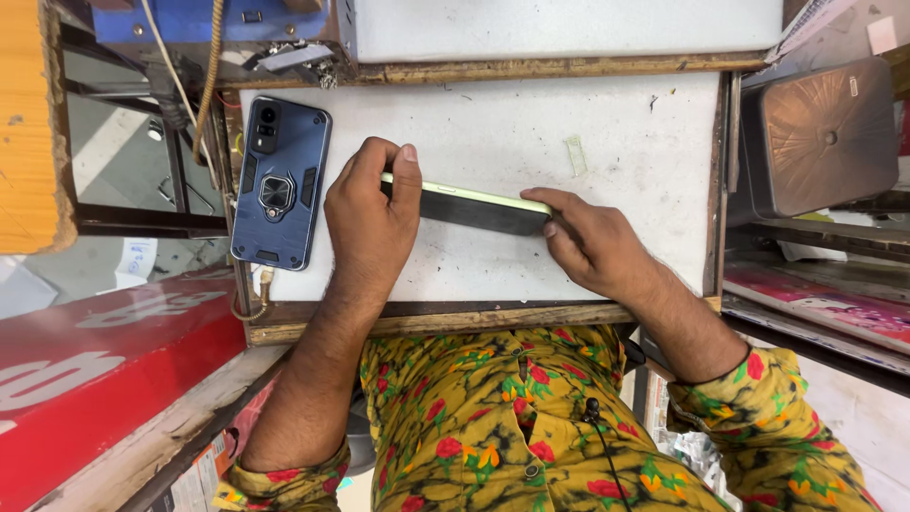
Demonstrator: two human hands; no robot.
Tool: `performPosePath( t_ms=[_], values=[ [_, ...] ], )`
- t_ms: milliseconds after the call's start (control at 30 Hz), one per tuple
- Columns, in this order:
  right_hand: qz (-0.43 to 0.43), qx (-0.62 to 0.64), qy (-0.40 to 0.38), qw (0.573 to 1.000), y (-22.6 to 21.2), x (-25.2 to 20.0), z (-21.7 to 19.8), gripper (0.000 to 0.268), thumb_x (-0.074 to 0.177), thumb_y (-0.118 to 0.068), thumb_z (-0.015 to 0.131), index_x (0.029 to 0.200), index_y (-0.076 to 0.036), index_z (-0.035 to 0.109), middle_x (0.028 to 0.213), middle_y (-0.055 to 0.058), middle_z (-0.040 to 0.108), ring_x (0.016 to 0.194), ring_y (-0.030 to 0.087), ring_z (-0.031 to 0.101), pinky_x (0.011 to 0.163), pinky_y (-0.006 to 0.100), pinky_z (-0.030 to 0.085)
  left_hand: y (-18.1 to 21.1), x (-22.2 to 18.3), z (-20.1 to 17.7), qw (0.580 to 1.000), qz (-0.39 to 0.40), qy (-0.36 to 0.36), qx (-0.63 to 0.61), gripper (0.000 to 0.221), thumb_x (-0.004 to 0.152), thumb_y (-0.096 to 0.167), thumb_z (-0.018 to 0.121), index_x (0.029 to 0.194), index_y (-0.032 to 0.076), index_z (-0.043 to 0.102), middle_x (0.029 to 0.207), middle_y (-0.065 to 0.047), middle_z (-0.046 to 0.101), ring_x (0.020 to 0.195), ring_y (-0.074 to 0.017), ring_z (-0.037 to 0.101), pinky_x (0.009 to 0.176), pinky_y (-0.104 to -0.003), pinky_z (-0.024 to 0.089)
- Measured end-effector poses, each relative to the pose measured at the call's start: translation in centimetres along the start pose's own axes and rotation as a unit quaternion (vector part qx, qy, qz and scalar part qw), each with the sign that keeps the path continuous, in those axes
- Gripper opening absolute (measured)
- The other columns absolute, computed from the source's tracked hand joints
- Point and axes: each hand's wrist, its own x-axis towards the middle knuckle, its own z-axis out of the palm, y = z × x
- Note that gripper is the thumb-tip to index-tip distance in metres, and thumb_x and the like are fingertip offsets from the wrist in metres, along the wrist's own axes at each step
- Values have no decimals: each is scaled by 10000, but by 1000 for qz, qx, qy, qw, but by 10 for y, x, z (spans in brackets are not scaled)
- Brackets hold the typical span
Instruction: The person removes the back cover of a light green smartphone, exposing the internal components. They then use a red-handled screwdriver to unscrew and remove a small metal bracket from the motherboard area.
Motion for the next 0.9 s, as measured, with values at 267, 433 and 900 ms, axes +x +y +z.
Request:
performPosePath(
  t_ms=[267, 433, 900],
  values=[
    [-57, -12, 16, 998, 6, 0, 4, 497, 956, -41, 620, 1441, -87, 527, 655, 71, 625, 564, 202, 653, 543, 356, 538, 2, 33, -41, 973, 76, 155, 155, 166, 1119, 133, 712, 1198, 40, 600, 1184, -99, 599, 957, -194, 668, 747, -334, 572],
    [-64, -4, 15, 998, 0, 2, 0, 491, 955, -63, 651, 1430, -93, 533, 750, 105, 676, 625, 254, 696, 576, 382, 565, -10, 52, -51, 942, 151, 170, 248, 239, 1082, 141, 813, 1162, 45, 609, 1127, -50, 622, 1029, -212, 671, 825, -349, 584],
    [-31, 41, 4, 999, 2, 3, 0, 370, 1001, -92, 607, 1367, -108, 563, 804, 116, 709, 688, 278, 747, 653, 382, 622, 48, 3, -25, 943, 252, -33, 215, 167, 1003, 35, 781, 1123, 81, 674, 1027, -96, 620, 925, -254, 656, 751, -355, 547]
  ],
)
